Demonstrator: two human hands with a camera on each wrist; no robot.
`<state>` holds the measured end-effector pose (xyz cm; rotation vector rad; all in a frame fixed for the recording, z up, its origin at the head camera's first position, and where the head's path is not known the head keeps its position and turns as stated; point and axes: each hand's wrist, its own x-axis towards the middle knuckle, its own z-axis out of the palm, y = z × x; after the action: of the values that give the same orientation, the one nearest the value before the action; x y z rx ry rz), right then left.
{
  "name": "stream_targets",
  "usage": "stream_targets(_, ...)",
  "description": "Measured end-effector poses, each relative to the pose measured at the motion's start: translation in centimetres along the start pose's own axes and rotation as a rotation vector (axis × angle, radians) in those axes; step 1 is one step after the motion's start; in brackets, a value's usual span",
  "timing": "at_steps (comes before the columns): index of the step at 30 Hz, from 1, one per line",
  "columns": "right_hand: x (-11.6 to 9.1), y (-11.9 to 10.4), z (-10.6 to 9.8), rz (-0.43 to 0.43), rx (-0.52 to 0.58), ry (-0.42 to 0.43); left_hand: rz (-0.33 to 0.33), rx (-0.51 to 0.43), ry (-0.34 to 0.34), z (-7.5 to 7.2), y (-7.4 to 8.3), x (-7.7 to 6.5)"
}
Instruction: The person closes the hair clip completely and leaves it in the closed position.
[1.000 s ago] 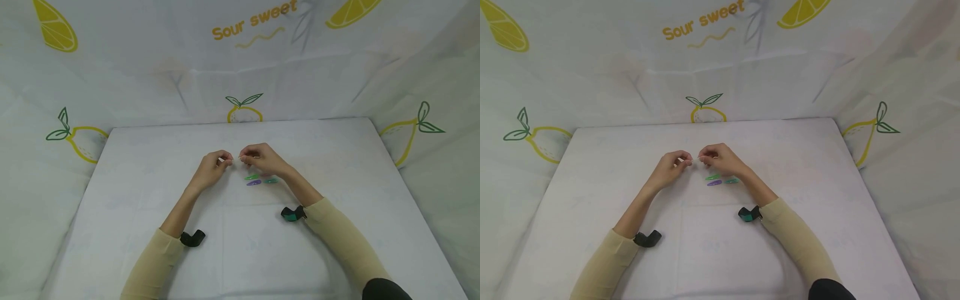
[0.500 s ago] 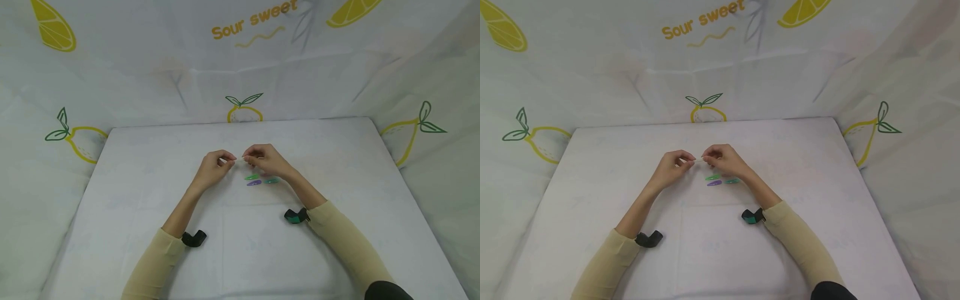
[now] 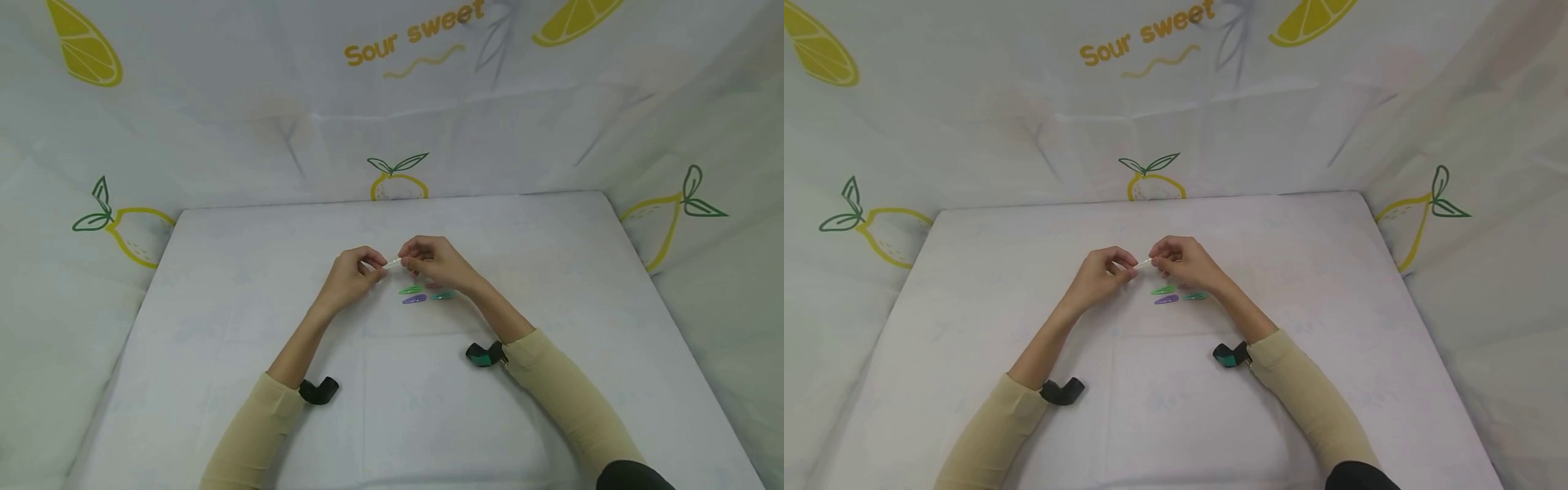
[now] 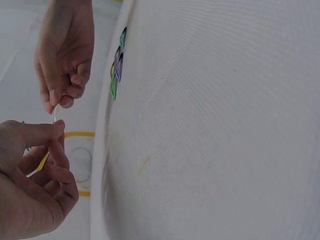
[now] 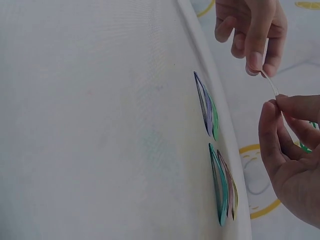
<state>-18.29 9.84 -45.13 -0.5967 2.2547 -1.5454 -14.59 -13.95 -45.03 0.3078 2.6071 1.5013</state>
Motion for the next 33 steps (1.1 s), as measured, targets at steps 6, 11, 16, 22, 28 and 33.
stream_targets(6, 0.0, 0.0, -0.2, -0.004, -0.048, 0.000, -0.002, 0.017, -0.001, 0.2, -0.1, 0.2)
stream_targets(11, -0.1, -0.2, -0.4, -0.007, -0.087, 0.001, -0.007, 0.019, -0.001, 0.3, -0.2, 0.4)
stream_targets(16, -0.2, -0.1, -0.7, -0.008, -0.142, -0.005, -0.023, 0.010, -0.002, 0.5, -0.4, 0.5)
stream_targets(22, -0.4, 0.0, -1.0, -0.011, -0.181, -0.012, -0.027, 0.029, -0.014, 0.9, -0.4, 0.6)
stream_targets(28, -0.6, 0.3, -1.2, -0.001, -0.197, -0.019, -0.027, 0.035, -0.035, 1.1, -0.1, 0.4)
stream_targets(33, -0.8, 0.4, -1.3, -0.003, -0.212, -0.017, -0.029, 0.045, -0.047, 1.4, 0.0, 0.4)
